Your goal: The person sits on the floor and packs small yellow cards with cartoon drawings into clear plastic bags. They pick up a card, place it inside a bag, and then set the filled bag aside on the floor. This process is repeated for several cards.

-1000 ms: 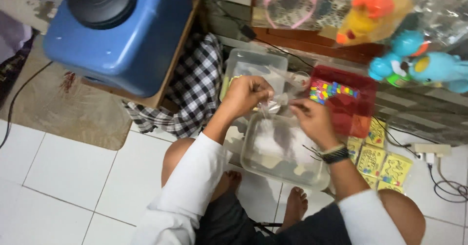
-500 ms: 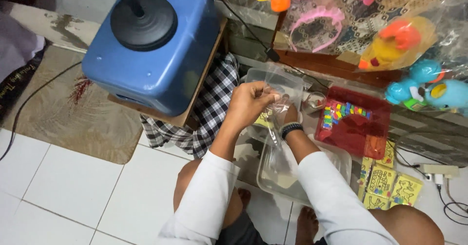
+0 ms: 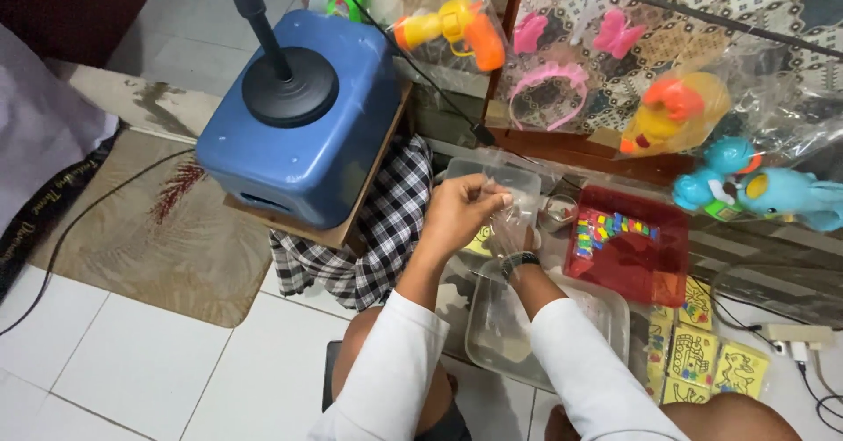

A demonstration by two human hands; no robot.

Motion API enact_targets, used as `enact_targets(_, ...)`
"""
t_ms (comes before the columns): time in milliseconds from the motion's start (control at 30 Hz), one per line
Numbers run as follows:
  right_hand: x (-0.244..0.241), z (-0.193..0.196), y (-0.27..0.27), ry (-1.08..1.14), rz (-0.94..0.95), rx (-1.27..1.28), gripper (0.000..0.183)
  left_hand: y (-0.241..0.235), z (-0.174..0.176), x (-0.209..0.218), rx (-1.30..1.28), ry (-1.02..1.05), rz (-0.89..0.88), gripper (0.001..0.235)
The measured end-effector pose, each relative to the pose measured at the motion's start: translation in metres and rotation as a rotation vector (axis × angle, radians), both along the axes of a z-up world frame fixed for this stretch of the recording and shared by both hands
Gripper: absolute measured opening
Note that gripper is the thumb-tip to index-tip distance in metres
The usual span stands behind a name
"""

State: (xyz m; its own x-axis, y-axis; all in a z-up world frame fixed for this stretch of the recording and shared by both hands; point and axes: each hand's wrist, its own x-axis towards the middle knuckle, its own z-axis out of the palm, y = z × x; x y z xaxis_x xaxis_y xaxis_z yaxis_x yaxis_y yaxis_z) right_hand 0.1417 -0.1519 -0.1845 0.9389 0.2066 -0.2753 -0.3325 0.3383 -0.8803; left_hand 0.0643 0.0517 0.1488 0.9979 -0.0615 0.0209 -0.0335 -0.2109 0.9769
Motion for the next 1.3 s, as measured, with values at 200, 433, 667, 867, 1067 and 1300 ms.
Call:
enact_targets(200, -0.006, 0.007, 0.023, -0.892, 0.016, -2.103, 0.024, -0.004, -0.006, 0.009, 0.030, -0.024, 0.014, 0.008)
enact_targets(433, -0.049, 0.164, -0.036, -0.188, -0.061, -0.975, 0.027, -0.003, 0.008, 0.002, -0.004, -0.063, -0.011, 0.010)
enact_targets(667, -0.122, 0.284, -0.099, -0.453, -0.431, -0.714, 0.022, -0.006, 0.004, -0.003, -0.041, 0.048, -0.099, 0.011)
enact_targets(867, -0.139, 0.304, -0.125, -0.527, -0.530, -0.302, 0.020, -0.034, 0.000, -0.009, -0.005, 0.081, -0.179, 0.008)
enact_targets(1067, -0.126, 0.288, -0.115, -0.658, -0.601, -0.365, 0.020, -0.058, -0.022, 0.001, -0.004, 0.190, -0.317, 0.017)
enact_targets(1300, -0.124, 0.289, -0.122, -0.643, -0.536, -0.457, 0.015, -0.073, -0.040, 0.002, 0.117, 0.152, -0.342, 0.012)
